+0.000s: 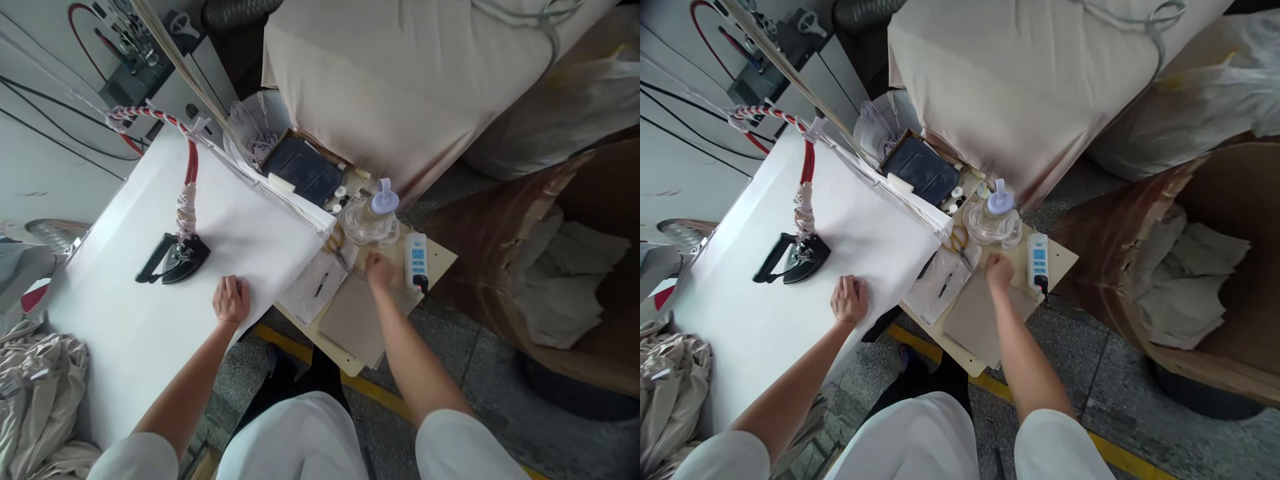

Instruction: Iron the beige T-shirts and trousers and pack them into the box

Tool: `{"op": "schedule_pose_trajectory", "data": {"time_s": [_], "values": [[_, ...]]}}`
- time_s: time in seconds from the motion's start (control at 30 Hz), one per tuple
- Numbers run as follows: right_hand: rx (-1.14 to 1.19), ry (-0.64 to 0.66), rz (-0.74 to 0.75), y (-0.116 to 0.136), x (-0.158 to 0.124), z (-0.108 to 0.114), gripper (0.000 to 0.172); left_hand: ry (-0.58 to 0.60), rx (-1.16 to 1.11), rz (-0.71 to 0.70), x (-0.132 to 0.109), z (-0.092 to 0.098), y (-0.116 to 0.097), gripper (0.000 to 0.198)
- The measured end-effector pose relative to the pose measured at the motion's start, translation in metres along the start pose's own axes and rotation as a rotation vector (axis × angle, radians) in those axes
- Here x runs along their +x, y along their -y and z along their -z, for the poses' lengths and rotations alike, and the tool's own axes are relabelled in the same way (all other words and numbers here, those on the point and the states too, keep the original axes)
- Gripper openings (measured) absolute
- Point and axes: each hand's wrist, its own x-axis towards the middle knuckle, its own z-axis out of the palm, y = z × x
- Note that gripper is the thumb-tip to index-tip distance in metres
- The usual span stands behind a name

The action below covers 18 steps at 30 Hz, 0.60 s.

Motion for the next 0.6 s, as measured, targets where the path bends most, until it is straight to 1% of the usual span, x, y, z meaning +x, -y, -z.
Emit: {"op": "schedule_pose_trajectory", "data": {"time_s": [0.07,0.1,0.13,0.23,0.3,0.37,0.43,0.53,0.6], "values": [[-0.031,0.131,0.026,0.005,-0.031,-0.023,0.032,-0.009,0.004,-0.003,0.0,0.0,-0.001,0.024],[-0.041,0.187,0.022,0.009,-0.044,-0.035,0.03,-0.015,0.007,-0.004,0.0,0.0,-0.002,0.024],[-0.051,0.235,0.013,0.014,-0.054,-0.047,0.032,-0.02,0.01,-0.004,0.0,-0.001,-0.002,0.023],[-0.048,0.33,-0.046,0.022,-0.071,-0.075,0.04,-0.028,0.012,-0.001,0.001,-0.002,-0.004,0.022],[-0.002,0.364,-0.092,0.023,-0.076,-0.085,0.037,-0.029,0.003,0.001,0.001,-0.004,-0.004,0.022],[0.086,0.386,-0.133,0.022,-0.082,-0.091,0.024,-0.038,-0.006,-0.004,0.001,-0.007,-0.003,0.024],[0.225,0.419,-0.158,0.02,-0.091,-0.093,0.012,-0.053,-0.007,-0.017,0.0,-0.009,-0.002,0.026],[0.516,0.476,-0.171,0.007,-0.112,-0.088,0.015,-0.086,-0.008,-0.073,0.0,-0.011,0.002,0.029],[0.716,0.465,-0.178,-0.015,-0.128,-0.078,0.017,-0.084,-0.02,-0.191,0.002,-0.01,0.005,0.031]]}}
